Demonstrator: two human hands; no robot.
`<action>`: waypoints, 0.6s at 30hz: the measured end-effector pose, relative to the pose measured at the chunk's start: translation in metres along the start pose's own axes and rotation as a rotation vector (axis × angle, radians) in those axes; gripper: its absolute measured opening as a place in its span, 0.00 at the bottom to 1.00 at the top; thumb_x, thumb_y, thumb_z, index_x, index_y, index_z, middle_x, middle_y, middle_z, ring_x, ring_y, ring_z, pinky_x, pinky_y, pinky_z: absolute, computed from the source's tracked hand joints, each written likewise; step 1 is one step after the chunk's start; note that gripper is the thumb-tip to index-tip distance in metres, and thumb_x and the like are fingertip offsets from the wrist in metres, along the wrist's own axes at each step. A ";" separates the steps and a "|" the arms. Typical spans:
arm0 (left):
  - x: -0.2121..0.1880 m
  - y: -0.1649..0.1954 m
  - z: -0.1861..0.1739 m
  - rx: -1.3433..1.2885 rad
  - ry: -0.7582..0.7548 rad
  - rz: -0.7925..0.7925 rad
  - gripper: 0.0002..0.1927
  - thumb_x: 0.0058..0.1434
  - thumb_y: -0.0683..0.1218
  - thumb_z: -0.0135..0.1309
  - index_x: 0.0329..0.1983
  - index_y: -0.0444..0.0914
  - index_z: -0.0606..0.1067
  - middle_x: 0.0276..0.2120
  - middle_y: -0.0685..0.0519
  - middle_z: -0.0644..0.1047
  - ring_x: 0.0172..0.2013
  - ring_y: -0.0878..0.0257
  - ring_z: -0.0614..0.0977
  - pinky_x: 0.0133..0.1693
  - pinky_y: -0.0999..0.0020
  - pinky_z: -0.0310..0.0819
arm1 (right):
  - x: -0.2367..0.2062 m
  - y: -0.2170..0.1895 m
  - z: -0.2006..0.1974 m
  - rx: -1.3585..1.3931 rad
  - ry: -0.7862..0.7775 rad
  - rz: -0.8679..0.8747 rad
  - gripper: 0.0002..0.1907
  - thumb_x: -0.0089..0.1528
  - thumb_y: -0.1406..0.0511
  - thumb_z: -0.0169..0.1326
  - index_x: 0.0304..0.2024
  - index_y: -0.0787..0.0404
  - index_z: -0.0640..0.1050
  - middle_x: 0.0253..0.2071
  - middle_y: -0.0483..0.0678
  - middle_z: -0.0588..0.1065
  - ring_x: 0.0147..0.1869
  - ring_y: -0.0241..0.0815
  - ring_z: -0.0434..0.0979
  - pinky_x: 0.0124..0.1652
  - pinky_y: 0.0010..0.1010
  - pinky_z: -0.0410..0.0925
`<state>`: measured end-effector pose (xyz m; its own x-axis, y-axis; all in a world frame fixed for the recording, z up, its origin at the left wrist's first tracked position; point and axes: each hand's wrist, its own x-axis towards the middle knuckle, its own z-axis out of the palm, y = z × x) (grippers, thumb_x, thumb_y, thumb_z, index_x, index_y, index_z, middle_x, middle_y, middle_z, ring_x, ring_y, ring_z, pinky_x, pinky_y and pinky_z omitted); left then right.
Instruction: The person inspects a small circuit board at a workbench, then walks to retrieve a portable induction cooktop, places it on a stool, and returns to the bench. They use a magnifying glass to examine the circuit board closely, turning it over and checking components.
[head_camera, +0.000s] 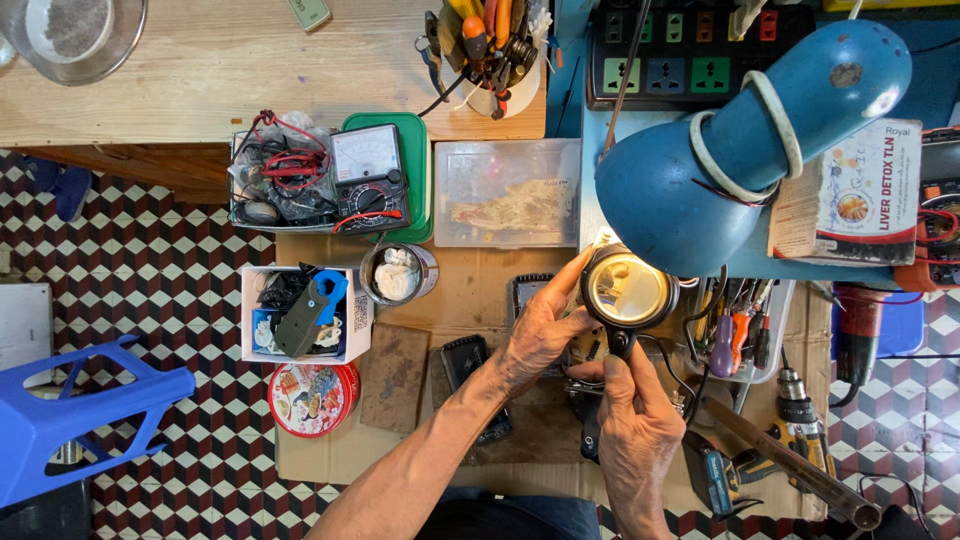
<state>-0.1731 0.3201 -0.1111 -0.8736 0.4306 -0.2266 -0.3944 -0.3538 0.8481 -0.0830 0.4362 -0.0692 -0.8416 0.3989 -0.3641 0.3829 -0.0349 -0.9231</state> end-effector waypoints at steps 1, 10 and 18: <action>0.001 0.000 0.000 0.004 0.006 -0.003 0.44 0.65 0.49 0.58 0.80 0.38 0.51 0.73 0.48 0.65 0.72 0.63 0.63 0.72 0.60 0.54 | 0.000 -0.001 0.000 0.011 -0.002 0.000 0.21 0.69 0.64 0.49 0.65 0.61 0.74 0.32 0.45 0.81 0.22 0.20 0.58 0.21 0.14 0.54; 0.004 0.004 -0.002 0.002 0.020 -0.011 0.45 0.64 0.49 0.58 0.80 0.39 0.51 0.72 0.49 0.67 0.72 0.62 0.64 0.71 0.59 0.55 | 0.001 -0.006 0.005 0.058 -0.005 -0.004 0.21 0.70 0.64 0.50 0.65 0.61 0.74 0.32 0.44 0.81 0.23 0.20 0.57 0.21 0.14 0.53; 0.004 0.004 -0.002 -0.019 0.007 0.004 0.45 0.64 0.53 0.59 0.80 0.38 0.52 0.73 0.48 0.64 0.72 0.61 0.64 0.70 0.60 0.59 | 0.001 -0.006 0.005 0.033 -0.003 -0.026 0.21 0.69 0.63 0.49 0.65 0.61 0.74 0.32 0.45 0.81 0.22 0.19 0.58 0.20 0.14 0.53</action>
<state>-0.1790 0.3190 -0.1094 -0.8771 0.4234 -0.2267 -0.3961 -0.3709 0.8400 -0.0881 0.4319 -0.0643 -0.8521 0.3976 -0.3404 0.3483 -0.0548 -0.9358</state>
